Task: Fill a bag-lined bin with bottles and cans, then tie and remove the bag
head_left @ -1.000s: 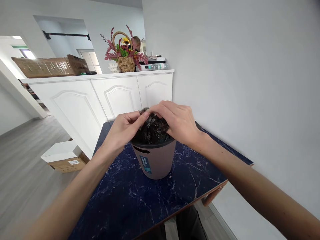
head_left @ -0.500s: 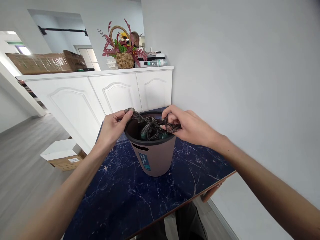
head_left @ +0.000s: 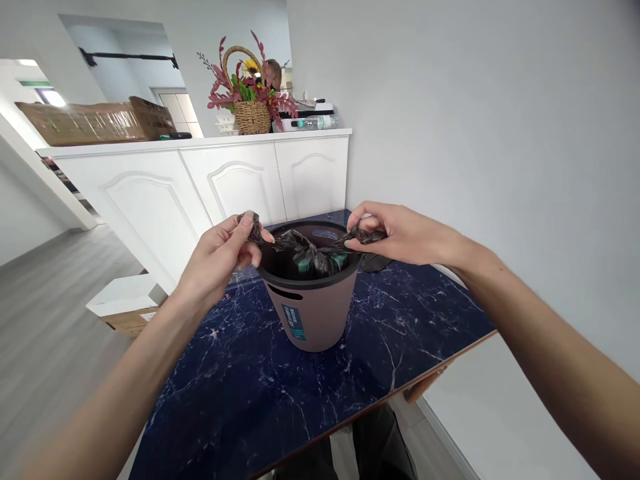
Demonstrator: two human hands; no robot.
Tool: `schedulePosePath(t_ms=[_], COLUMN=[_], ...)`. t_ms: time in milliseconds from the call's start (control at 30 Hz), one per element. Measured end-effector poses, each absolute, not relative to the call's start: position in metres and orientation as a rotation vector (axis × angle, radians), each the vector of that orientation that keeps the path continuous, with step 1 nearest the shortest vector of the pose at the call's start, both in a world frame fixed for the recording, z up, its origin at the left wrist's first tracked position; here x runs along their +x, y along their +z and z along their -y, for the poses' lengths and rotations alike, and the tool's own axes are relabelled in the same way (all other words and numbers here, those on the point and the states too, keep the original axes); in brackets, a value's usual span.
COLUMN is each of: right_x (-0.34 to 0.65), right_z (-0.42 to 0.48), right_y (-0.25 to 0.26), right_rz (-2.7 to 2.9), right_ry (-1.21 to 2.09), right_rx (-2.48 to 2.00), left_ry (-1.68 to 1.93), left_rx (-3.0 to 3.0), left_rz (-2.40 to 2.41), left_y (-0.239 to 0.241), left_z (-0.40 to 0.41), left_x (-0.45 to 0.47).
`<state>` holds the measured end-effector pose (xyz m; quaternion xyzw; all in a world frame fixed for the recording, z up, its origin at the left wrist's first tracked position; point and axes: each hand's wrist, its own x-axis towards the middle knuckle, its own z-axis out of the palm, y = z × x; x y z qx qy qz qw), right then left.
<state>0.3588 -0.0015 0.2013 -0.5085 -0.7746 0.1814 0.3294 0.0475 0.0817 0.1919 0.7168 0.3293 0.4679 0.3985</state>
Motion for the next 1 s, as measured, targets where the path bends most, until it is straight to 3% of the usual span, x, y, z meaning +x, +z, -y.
schedulePosePath(t_ms=[200,467,600,733,1000], right_x=[0.318,0.286,0.299,0.317,0.391], right_z=[-0.009,-0.030,-0.035,-0.040,-0.033], right_y=[0.209,0.215,0.211,0.213,0.259], right_rz=[2.160,2.369,2.123,1.694,1.163], right_ry=[0.191,0.405,0.498,0.542,0.541], right_rx=[-1.224,-1.289,-1.239,-1.108,-0.858], left_ry=[1.292,1.328,1.592,1.759,1.388], left_rx=[1.824,1.888,1.794,1.410,1.213], left_rz=[-0.732,-0.710,-0.717,-0.751,-1.267], left_y=[0.208,0.209,0.199,0.160,0.023], left_z=[-0.050,-0.044,-0.059,-0.096,-0.131], left_x=[0.072,0.079,0.061,0.028,-0.018])
